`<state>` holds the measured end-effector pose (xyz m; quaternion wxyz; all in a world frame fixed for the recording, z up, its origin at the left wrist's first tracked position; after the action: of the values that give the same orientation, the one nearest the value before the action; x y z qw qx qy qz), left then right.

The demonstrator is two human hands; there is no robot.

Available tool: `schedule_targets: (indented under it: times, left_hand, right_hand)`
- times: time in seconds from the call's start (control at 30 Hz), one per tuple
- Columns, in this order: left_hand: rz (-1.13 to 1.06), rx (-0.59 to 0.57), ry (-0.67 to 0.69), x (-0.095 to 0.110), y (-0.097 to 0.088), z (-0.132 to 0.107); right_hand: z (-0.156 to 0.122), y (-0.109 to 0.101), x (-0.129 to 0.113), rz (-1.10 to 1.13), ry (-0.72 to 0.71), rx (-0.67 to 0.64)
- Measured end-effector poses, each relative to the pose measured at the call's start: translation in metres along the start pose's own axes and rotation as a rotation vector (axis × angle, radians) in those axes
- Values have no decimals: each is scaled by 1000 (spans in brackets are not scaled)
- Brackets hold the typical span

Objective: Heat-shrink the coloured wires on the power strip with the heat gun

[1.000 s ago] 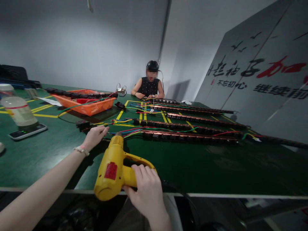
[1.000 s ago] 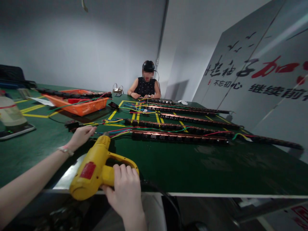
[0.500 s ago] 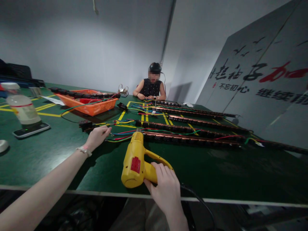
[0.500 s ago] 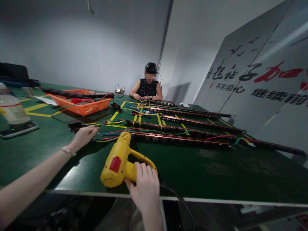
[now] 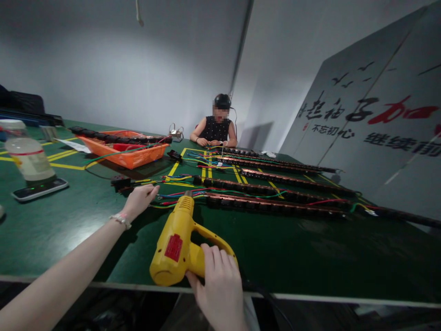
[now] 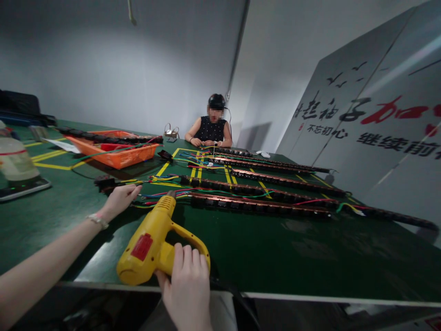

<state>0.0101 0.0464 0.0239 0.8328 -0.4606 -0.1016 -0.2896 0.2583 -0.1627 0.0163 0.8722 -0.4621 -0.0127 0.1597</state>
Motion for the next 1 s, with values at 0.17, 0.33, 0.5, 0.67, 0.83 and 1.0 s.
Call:
schedule_targets:
  times: [0.17,0.33,0.5,0.67,0.83,1.0]
  left_hand:
    - [11,-16,-4,-1,1,1]
    - [-33,-65,-93,-12,5,2]
    - [-64,-73,-90,-18,6,3]
    - [-36,-101,-89,-15,4,1]
    - [14,-128,-11,-4,2,-1]
    - [44,-111,7,-2,0,-2]
  right_hand:
    - [3,4,-32,62,-53,16]
    - [4,14,-63,122,-68,82]
    - [3,16,-70,126,-65,115]
    - [3,14,-62,160,-58,100]
    - [0,11,-49,174,-33,66]
    - [-1,6,-28,95,-7,31]
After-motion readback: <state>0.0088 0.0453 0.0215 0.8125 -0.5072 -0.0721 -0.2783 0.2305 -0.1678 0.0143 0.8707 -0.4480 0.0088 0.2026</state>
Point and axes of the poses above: each hand's wrist, its own z-axis towards the middle knuckle, its own y-axis out of the palm, x = y × z, the point moved 6 cm from there along z, towards the middle knuckle, and after that the axes turned 3 degrees about y, right-handed, at the moved point
